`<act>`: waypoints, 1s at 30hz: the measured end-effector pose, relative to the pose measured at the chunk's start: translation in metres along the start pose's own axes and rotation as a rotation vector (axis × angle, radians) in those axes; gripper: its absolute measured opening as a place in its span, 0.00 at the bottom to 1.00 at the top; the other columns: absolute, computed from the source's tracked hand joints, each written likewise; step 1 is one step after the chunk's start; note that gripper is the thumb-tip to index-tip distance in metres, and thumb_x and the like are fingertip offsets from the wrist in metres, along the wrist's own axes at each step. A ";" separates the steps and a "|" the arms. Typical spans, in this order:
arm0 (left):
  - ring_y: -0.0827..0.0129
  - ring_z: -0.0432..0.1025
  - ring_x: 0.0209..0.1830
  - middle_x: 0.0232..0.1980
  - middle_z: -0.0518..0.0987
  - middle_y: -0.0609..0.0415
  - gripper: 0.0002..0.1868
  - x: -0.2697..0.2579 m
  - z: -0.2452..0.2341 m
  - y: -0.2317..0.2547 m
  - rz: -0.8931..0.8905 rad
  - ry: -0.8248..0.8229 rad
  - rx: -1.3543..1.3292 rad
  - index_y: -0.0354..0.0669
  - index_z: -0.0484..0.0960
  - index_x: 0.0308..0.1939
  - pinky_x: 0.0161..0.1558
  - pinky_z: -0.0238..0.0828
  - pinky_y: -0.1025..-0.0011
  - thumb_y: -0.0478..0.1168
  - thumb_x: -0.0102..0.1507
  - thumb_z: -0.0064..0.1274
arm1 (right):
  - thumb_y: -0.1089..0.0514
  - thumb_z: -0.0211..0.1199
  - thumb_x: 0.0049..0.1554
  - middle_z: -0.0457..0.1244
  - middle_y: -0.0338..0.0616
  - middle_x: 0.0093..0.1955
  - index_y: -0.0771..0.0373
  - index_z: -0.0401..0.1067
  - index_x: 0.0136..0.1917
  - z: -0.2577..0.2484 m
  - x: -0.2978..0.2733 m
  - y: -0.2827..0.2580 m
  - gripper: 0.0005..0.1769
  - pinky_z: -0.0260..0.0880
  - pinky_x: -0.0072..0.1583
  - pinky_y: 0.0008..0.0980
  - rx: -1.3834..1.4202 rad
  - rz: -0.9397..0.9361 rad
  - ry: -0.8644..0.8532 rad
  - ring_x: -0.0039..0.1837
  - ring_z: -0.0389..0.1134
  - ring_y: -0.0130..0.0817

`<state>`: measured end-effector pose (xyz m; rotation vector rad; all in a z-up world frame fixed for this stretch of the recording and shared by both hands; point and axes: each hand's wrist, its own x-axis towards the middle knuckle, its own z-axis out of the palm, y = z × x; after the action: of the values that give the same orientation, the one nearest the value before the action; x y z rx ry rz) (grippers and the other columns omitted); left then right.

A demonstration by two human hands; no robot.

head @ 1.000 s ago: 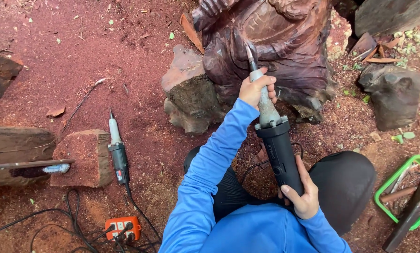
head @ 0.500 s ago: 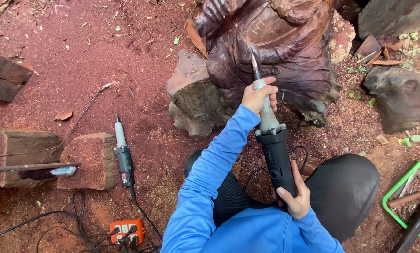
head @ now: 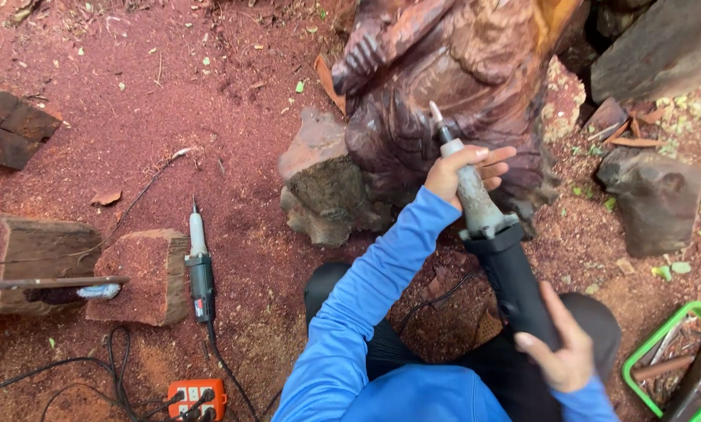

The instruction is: Carving details into a wooden sculpture using a power rotary tool.

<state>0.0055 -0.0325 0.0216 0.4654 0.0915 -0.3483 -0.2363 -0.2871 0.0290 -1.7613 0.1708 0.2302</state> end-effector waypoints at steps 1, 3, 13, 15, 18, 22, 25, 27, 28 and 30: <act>0.59 0.81 0.45 0.57 0.80 0.34 0.07 0.003 0.009 0.000 0.058 -0.068 -0.064 0.31 0.77 0.42 0.41 0.82 0.67 0.34 0.65 0.54 | 0.67 0.70 0.39 0.66 0.57 0.58 0.65 0.57 0.81 -0.023 0.013 -0.011 0.56 0.66 0.49 0.32 -0.185 -0.106 -0.013 0.49 0.68 0.40; 0.58 0.80 0.52 0.62 0.78 0.37 0.08 0.016 0.024 -0.003 0.118 -0.137 -0.134 0.29 0.76 0.37 0.44 0.83 0.68 0.33 0.68 0.50 | 0.65 0.73 0.35 0.63 0.58 0.74 0.68 0.62 0.77 -0.066 0.037 -0.043 0.55 0.66 0.66 0.36 -0.377 -0.211 -0.027 0.66 0.69 0.44; 0.56 0.71 0.67 0.56 0.81 0.44 0.06 0.064 0.024 0.019 0.242 0.193 -0.225 0.42 0.74 0.43 0.58 0.65 0.64 0.39 0.64 0.49 | 0.77 0.70 0.44 0.71 0.56 0.42 0.62 0.73 0.74 -0.108 0.119 -0.207 0.43 0.62 0.35 0.35 -0.498 -0.069 -0.123 0.32 0.63 0.40; 0.53 0.71 0.67 0.55 0.81 0.41 0.06 0.065 0.021 0.020 0.232 0.196 -0.246 0.41 0.71 0.39 0.58 0.64 0.64 0.39 0.63 0.48 | 0.76 0.72 0.44 0.73 0.55 0.44 0.60 0.74 0.74 -0.101 0.118 -0.221 0.44 0.63 0.35 0.34 -0.548 -0.057 -0.125 0.32 0.64 0.39; 0.49 0.68 0.70 0.55 0.77 0.45 0.06 0.068 0.017 0.027 0.213 0.139 -0.291 0.45 0.70 0.31 0.59 0.59 0.61 0.40 0.60 0.50 | 0.76 0.72 0.44 0.72 0.53 0.44 0.59 0.75 0.73 -0.093 0.117 -0.238 0.42 0.62 0.35 0.35 -0.564 -0.040 -0.130 0.32 0.63 0.39; 0.40 0.70 0.66 0.58 0.76 0.34 0.11 0.069 0.016 0.038 0.177 0.183 -0.324 0.45 0.67 0.40 0.52 0.67 0.55 0.39 0.58 0.53 | 0.74 0.72 0.45 0.74 0.54 0.45 0.57 0.73 0.74 -0.080 0.113 -0.249 0.44 0.66 0.36 0.35 -0.577 -0.044 -0.137 0.33 0.67 0.40; 0.37 0.67 0.68 0.61 0.72 0.30 0.09 0.077 0.009 0.044 0.128 0.176 -0.323 0.42 0.71 0.35 0.49 0.72 0.53 0.40 0.57 0.54 | 0.73 0.71 0.45 0.72 0.53 0.42 0.58 0.73 0.74 -0.074 0.108 -0.246 0.42 0.62 0.34 0.34 -0.558 -0.083 -0.132 0.31 0.63 0.38; 0.37 0.65 0.69 0.64 0.69 0.28 0.10 0.081 0.007 0.044 0.102 0.165 -0.316 0.42 0.72 0.36 0.50 0.72 0.50 0.41 0.56 0.56 | 0.73 0.71 0.45 0.71 0.53 0.38 0.59 0.73 0.74 -0.069 0.101 -0.243 0.42 0.60 0.33 0.34 -0.550 -0.088 -0.127 0.30 0.61 0.37; 0.44 0.69 0.55 0.53 0.69 0.38 0.12 0.085 0.009 0.044 0.163 0.215 -0.329 0.42 0.70 0.41 0.52 0.73 0.46 0.37 0.56 0.55 | 0.73 0.71 0.45 0.72 0.52 0.43 0.60 0.73 0.74 -0.068 0.099 -0.244 0.42 0.64 0.36 0.33 -0.565 -0.121 -0.115 0.33 0.64 0.37; 0.52 0.72 0.42 0.41 0.70 0.49 0.15 0.086 0.013 0.047 0.228 0.265 -0.346 0.43 0.69 0.45 0.54 0.75 0.43 0.32 0.57 0.54 | 0.73 0.71 0.45 0.72 0.51 0.48 0.61 0.72 0.74 -0.065 0.097 -0.247 0.42 0.67 0.39 0.32 -0.584 -0.157 -0.107 0.35 0.67 0.36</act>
<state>0.1027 -0.0262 0.0388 0.1730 0.3479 -0.0420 -0.0789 -0.3001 0.2521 -2.3227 -0.1278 0.2771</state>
